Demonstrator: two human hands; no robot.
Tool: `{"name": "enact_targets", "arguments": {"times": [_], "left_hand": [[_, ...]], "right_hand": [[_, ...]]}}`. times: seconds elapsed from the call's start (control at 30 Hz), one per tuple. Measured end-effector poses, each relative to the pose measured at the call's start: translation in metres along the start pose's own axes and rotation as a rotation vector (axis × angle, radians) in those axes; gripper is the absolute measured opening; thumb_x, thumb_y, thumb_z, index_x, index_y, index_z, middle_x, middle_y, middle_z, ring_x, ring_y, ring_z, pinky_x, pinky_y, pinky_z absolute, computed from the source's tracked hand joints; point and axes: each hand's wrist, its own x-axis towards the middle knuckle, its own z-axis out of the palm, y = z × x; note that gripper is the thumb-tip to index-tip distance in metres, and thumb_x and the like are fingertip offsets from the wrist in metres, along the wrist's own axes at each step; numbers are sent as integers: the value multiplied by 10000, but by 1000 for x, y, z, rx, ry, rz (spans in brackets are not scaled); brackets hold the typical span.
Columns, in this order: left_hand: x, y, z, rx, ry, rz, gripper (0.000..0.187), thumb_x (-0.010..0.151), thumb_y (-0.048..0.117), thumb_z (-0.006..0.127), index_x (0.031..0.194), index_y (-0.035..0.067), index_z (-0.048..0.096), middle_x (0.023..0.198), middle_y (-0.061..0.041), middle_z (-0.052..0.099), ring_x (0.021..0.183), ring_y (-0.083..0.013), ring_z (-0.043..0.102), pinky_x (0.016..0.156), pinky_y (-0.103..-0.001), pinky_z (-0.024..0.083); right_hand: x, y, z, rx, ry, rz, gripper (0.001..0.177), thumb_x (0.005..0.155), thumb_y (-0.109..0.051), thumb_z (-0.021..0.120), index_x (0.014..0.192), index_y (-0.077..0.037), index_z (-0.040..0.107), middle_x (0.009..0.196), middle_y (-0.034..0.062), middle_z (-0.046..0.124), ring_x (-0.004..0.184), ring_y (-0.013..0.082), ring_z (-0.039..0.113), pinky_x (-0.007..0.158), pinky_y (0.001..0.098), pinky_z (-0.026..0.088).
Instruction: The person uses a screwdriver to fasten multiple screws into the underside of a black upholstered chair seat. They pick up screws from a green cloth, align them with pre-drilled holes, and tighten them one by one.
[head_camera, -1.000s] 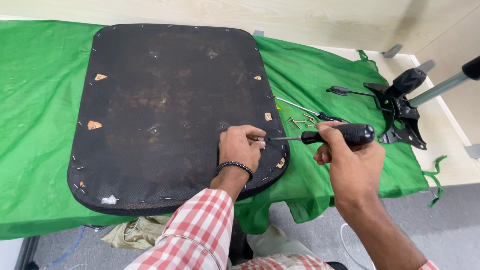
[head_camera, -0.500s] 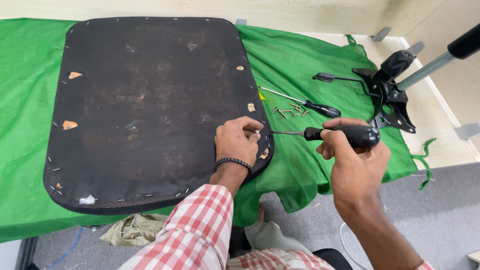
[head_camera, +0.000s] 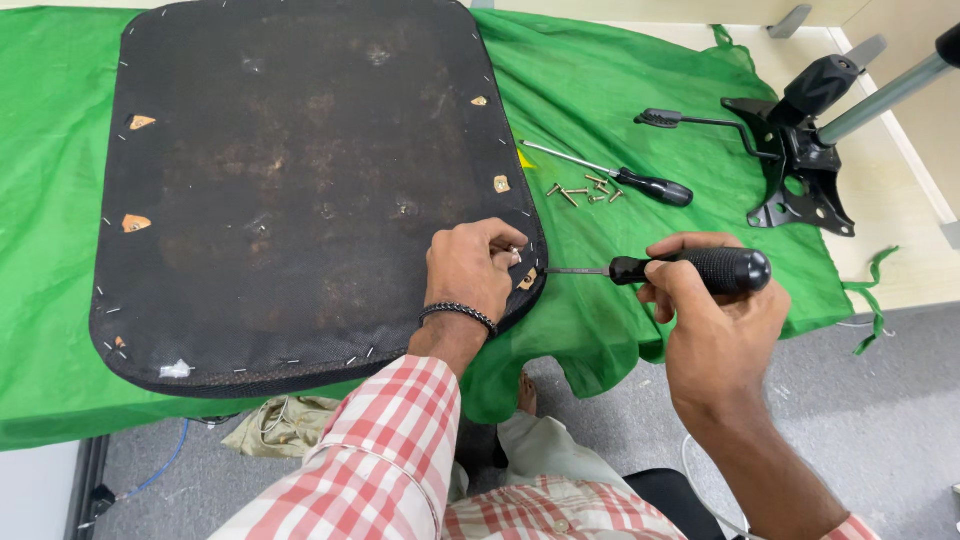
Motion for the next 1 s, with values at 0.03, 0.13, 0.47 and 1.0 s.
{"name": "enact_targets", "arguments": {"times": [0.03, 0.13, 0.47, 1.0], "left_hand": [[-1, -1, -1, -2, -4, 10, 176, 815, -20, 742, 956, 72, 793, 881, -106, 797, 841, -213, 793, 782, -334, 619], [-5, -2, -2, -10, -18, 38, 175, 822, -26, 733, 957, 68, 790, 876, -106, 800, 832, -207, 803, 784, -325, 626], [-21, 5, 4, 21, -59, 36, 170, 839, 15, 739, 988, 82, 785, 912, -115, 794, 874, -248, 786, 793, -347, 612], [-17, 0, 12, 83, -94, 174, 190, 773, 35, 769, 960, 64, 751, 901, -132, 776, 821, -246, 765, 761, -355, 625]], "right_hand": [[-1, 1, 0, -10, -3, 1, 130, 867, 28, 646, 980, 64, 697, 756, 68, 656, 639, 119, 614, 590, 226, 473], [-3, 2, -2, -30, -15, -3, 129, 868, 27, 643, 978, 64, 700, 750, 66, 653, 630, 115, 605, 588, 229, 475], [-10, 0, -8, -39, -53, 3, 140, 871, 23, 651, 997, 59, 698, 765, 60, 654, 641, 113, 611, 583, 228, 472], [-4, -25, -9, -213, -187, -59, 189, 841, 0, 674, 1028, 9, 698, 789, 79, 724, 661, 85, 624, 570, 219, 467]]}}
